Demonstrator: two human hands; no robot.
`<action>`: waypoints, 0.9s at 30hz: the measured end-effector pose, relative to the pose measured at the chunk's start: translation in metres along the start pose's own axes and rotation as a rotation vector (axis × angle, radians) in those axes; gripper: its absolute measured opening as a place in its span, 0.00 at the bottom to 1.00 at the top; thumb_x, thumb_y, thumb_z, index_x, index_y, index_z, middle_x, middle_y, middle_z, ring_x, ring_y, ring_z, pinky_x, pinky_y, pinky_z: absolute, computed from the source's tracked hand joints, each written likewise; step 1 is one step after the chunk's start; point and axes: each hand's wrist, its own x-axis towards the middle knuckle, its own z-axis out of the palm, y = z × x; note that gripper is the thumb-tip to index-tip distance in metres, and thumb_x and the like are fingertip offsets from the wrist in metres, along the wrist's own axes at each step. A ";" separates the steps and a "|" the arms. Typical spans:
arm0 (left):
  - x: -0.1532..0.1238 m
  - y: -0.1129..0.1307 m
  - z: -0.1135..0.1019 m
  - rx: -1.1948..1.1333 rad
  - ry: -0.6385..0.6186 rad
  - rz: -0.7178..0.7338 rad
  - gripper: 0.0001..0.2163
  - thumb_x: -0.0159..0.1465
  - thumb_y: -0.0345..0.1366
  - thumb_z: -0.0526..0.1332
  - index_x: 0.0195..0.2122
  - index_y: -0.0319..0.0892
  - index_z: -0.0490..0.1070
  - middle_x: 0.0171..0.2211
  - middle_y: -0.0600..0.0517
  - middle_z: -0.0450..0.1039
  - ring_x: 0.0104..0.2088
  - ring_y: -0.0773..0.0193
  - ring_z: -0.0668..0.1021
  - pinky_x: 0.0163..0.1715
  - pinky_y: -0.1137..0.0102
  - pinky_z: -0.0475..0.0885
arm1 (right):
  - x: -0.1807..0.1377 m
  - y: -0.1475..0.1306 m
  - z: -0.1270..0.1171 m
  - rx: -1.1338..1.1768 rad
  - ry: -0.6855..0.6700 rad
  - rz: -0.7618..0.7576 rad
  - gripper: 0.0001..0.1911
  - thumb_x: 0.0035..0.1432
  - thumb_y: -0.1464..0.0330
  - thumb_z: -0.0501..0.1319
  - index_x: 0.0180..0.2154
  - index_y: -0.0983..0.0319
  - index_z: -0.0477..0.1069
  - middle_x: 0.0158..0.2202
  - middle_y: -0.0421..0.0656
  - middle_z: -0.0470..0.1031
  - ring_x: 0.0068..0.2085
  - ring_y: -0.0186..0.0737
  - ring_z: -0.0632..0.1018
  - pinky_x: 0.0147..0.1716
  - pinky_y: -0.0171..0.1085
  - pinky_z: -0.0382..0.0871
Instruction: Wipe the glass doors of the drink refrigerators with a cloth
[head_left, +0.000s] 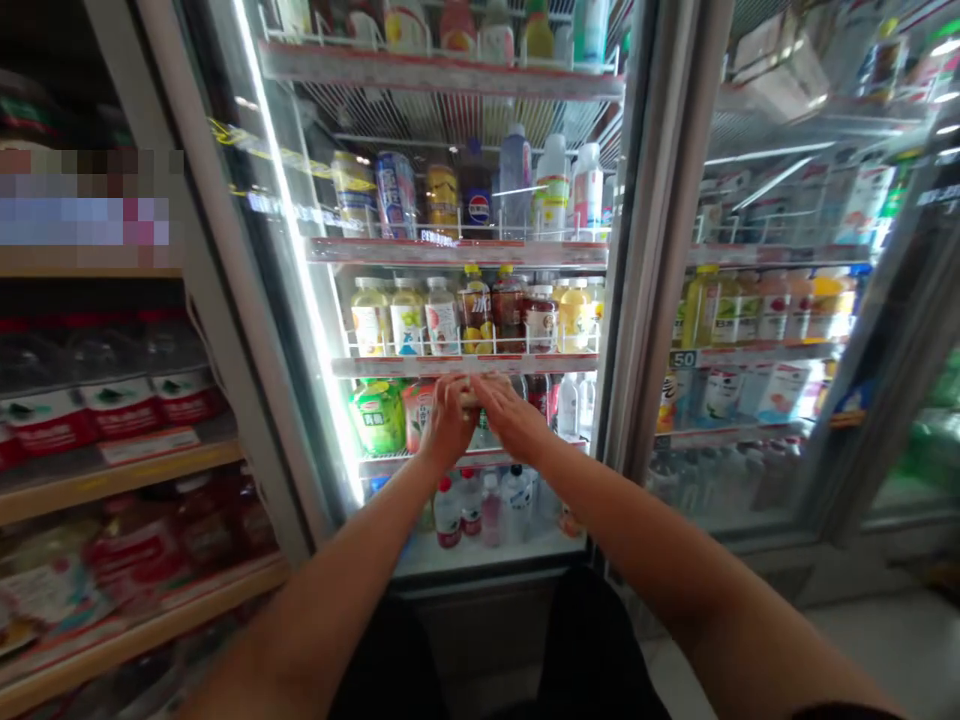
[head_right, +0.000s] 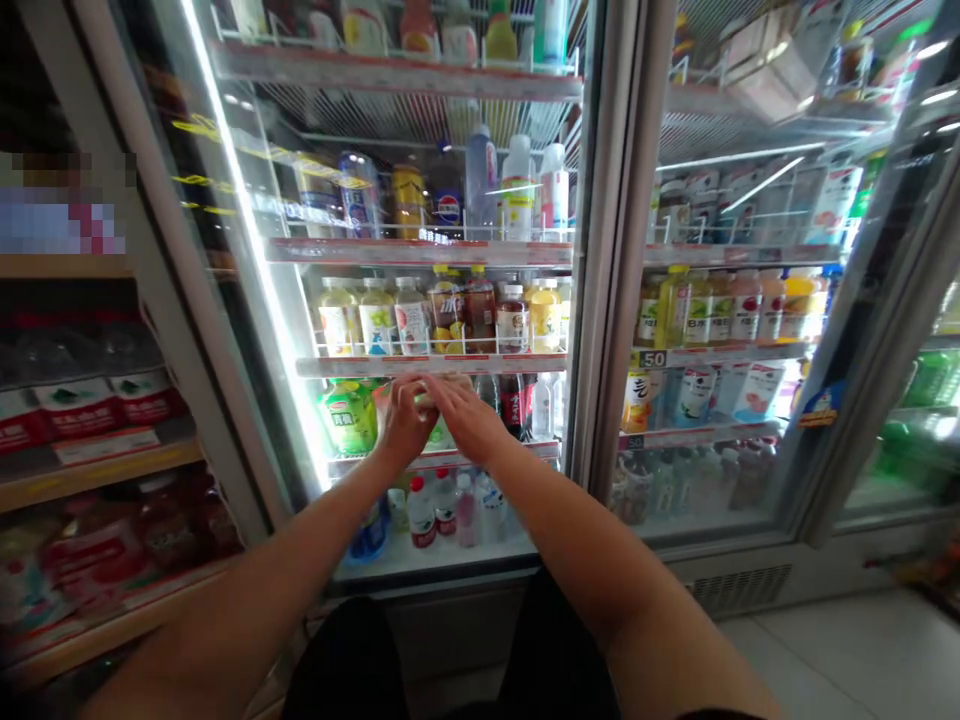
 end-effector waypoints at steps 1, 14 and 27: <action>-0.005 -0.002 -0.007 0.014 -0.004 0.011 0.20 0.69 0.37 0.57 0.60 0.42 0.59 0.58 0.38 0.66 0.61 0.52 0.70 0.59 0.53 0.70 | -0.001 0.005 0.002 -0.009 -0.026 -0.021 0.36 0.66 0.78 0.48 0.73 0.65 0.43 0.70 0.53 0.60 0.71 0.43 0.59 0.69 0.49 0.58; 0.011 -0.075 -0.040 0.224 0.011 -0.011 0.25 0.72 0.43 0.52 0.69 0.47 0.58 0.71 0.47 0.56 0.73 0.54 0.50 0.71 0.50 0.44 | -0.008 0.020 0.008 -0.206 -0.143 -0.170 0.21 0.70 0.63 0.55 0.62 0.57 0.69 0.68 0.44 0.65 0.67 0.48 0.64 0.67 0.53 0.57; 0.002 -0.078 -0.035 0.289 0.038 0.025 0.26 0.72 0.42 0.52 0.70 0.49 0.55 0.71 0.50 0.54 0.74 0.57 0.47 0.72 0.52 0.43 | 0.036 0.027 -0.009 -0.288 -0.023 -0.070 0.21 0.71 0.69 0.50 0.61 0.54 0.70 0.68 0.39 0.65 0.66 0.47 0.63 0.68 0.51 0.55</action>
